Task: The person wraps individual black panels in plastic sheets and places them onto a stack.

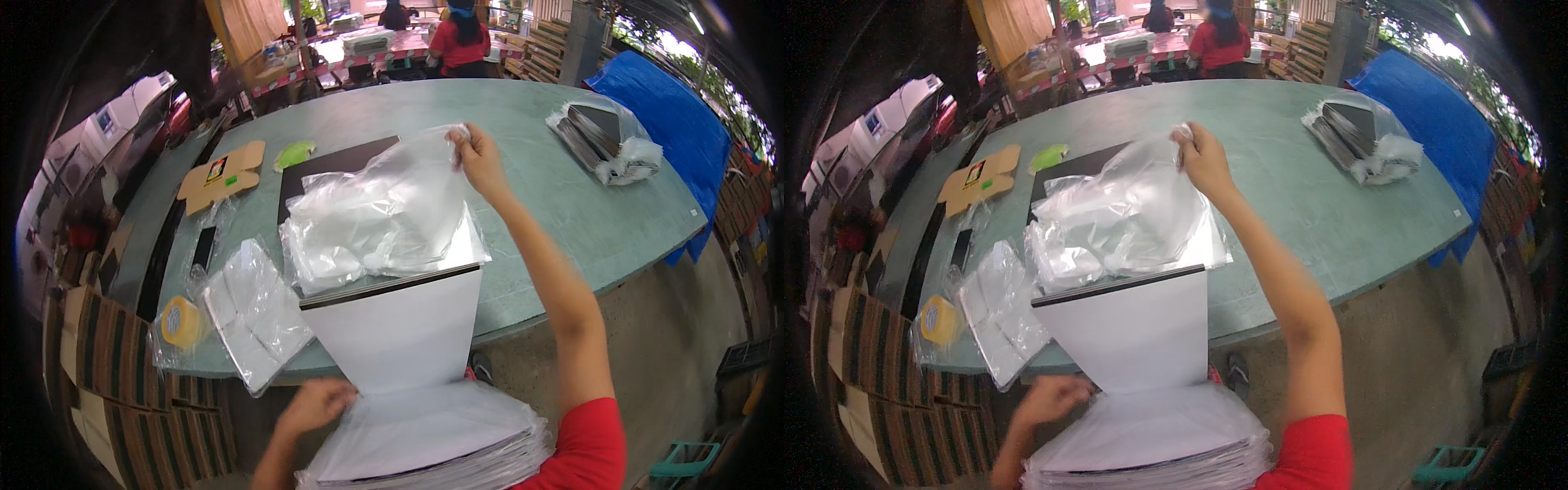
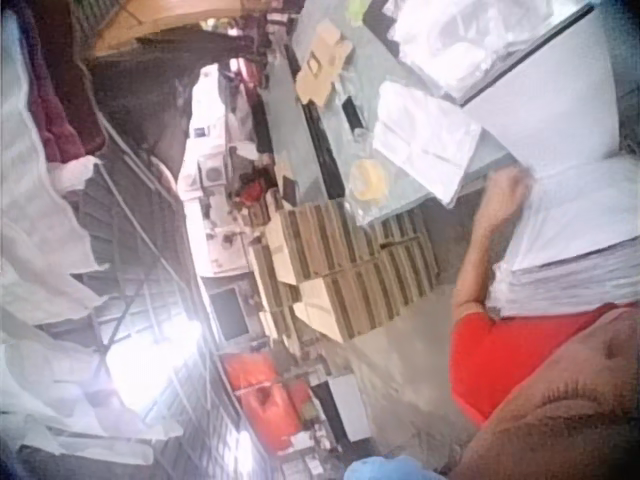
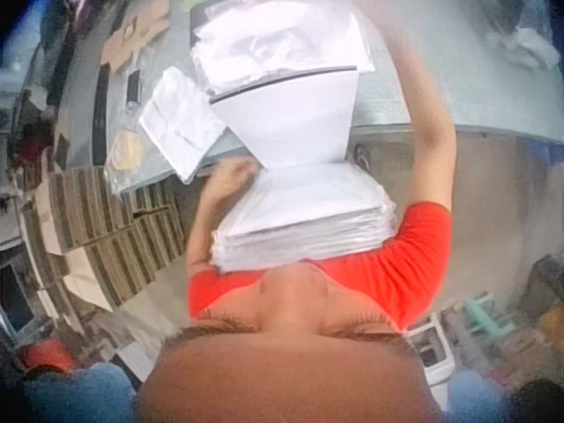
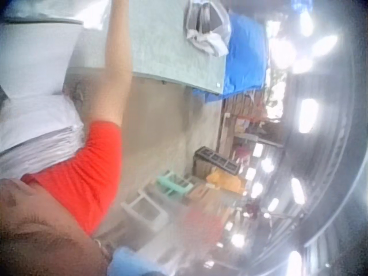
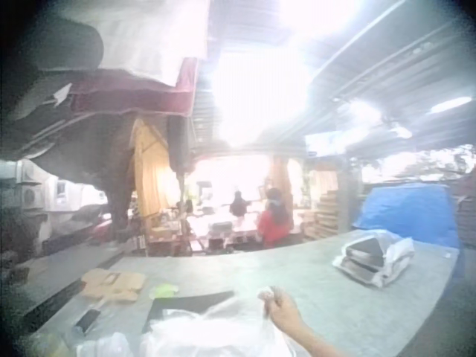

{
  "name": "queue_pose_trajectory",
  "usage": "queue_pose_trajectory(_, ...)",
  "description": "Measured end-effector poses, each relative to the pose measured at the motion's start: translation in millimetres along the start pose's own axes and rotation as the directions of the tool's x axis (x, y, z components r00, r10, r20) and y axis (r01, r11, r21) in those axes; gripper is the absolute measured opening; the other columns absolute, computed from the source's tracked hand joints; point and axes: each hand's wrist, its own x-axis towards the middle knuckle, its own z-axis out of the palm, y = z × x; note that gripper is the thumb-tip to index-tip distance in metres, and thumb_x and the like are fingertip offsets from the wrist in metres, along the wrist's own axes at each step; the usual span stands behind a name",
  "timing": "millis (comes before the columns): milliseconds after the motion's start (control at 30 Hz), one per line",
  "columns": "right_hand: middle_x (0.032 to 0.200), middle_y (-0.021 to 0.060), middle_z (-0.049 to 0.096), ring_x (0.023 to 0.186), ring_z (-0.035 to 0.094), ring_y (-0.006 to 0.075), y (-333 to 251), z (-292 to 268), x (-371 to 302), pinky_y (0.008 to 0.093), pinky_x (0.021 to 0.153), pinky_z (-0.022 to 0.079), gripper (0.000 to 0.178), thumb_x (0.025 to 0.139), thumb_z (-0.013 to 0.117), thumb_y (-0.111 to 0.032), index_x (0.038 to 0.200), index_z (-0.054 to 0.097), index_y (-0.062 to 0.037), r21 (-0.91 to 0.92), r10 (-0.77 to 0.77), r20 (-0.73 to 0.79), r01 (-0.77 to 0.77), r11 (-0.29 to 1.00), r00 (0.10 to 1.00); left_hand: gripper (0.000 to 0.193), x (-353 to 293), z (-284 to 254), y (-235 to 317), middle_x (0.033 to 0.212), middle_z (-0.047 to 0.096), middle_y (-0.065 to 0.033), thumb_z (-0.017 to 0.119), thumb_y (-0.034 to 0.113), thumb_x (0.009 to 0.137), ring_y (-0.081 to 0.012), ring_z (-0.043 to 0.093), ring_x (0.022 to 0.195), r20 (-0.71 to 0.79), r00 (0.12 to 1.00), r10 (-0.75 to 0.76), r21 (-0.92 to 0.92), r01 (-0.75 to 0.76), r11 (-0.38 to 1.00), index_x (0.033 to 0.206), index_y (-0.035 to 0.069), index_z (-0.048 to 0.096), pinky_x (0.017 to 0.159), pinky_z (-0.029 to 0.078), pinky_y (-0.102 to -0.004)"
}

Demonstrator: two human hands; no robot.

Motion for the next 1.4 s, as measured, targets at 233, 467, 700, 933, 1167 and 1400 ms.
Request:
queue_pose_trajectory(233, 0.069, 0.0181, 0.055, 0.061, 0.055, 0.0296, -137.3, 7.0, -156.7, 0.0366, 0.053, 0.042, 0.014, 0.079, 0.047, -0.016, 0.090, 0.053, -0.0082, -0.030, -0.219, 0.777, 0.382, 0.924, 0.590, 0.035, 57.6, -69.3, 147.3, 0.098, 0.054, -0.0151, 0.066, 0.019, 0.070, -0.0249, 0.054, 0.081, -0.300, 0.595, 0.746, 0.402, -0.630, 0.664, 0.099, 0.003, 0.053, 0.065, 0.043, -0.0327)
queue_pose_trajectory(467, 0.082, 0.0055, 0.058, 0.074, 0.056, 0.0147, -76.7, -35.8, -181.7, 0.0263, 0.068, 0.044, 0.054, 0.081, 0.041, -0.051, 0.098, 0.052, -0.0014, 0.650, 0.379, 0.484, -0.614, 0.448, 0.789, 0.030, 2.2, -35.1, 81.9, 0.057, 0.047, 0.0044, 0.049, 0.027, 0.085, -0.0048, 0.039, 0.052, 0.003, 0.986, 0.166, -0.631, -0.127, 0.765, 0.075, 0.000, 0.058, 0.046, 0.031, -0.0206)
queue_pose_trajectory(700, 0.099, 0.0140, 0.055, 0.083, 0.055, 0.0184, -30.9, -2.8, -218.5, 0.0288, 0.072, 0.044, 0.067, 0.079, 0.043, -0.053, 0.114, 0.042, 0.0035, 0.417, 0.120, 0.797, -0.683, 0.599, 0.592, 0.029, -2.8, -3.1, 33.5, 0.050, 0.041, -0.0004, 0.050, 0.023, 0.084, -0.0056, 0.032, 0.048, -0.348, 0.938, -0.002, -0.328, -0.120, 0.937, 0.070, -0.001, 0.054, 0.042, 0.029, -0.0237)
queue_pose_trajectory(933, 0.090, 0.0074, 0.057, 0.080, 0.054, 0.0126, -37.7, 27.9, -225.3, 0.0261, 0.068, 0.044, 0.041, 0.075, 0.061, -0.026, 0.101, 0.052, 0.0038, 0.188, 0.373, 0.671, -0.634, 0.751, 0.641, 0.028, -9.2, 1.8, 30.4, 0.047, 0.032, -0.0025, 0.053, 0.022, 0.082, -0.0062, 0.031, 0.047, -0.511, 0.859, -0.019, -0.051, -0.009, 0.999, 0.068, -0.003, 0.052, 0.041, 0.028, -0.0259)
queue_pose_trajectory(1167, 0.074, 0.0036, 0.057, 0.065, 0.051, 0.0100, -30.0, 34.2, -229.9, 0.0233, 0.059, 0.041, 0.022, 0.078, 0.059, -0.021, 0.086, 0.059, -0.0007, 0.329, 0.369, 0.602, -0.641, 0.693, 0.708, 0.029, -8.5, 5.2, 19.8, 0.047, 0.033, -0.0014, 0.054, 0.023, 0.081, -0.0070, 0.031, 0.048, -0.486, 0.867, -0.109, -0.138, 0.047, 0.989, 0.068, -0.002, 0.052, 0.042, 0.027, -0.0256)
queue_pose_trajectory(1400, 0.066, 0.0008, 0.054, 0.061, 0.048, 0.0076, -16.6, 25.7, -220.9, 0.0220, 0.055, 0.037, 0.022, 0.074, 0.064, -0.023, 0.075, 0.058, -0.0026, 0.294, 0.406, 0.677, -0.732, 0.614, 0.613, 0.019, -2.3, -5.5, 22.8, 0.053, 0.044, -0.0036, 0.059, 0.016, 0.075, -0.0087, 0.040, 0.050, -0.643, 0.744, 0.182, 0.109, -0.146, 0.983, 0.068, 0.000, 0.054, 0.046, 0.033, -0.0242)
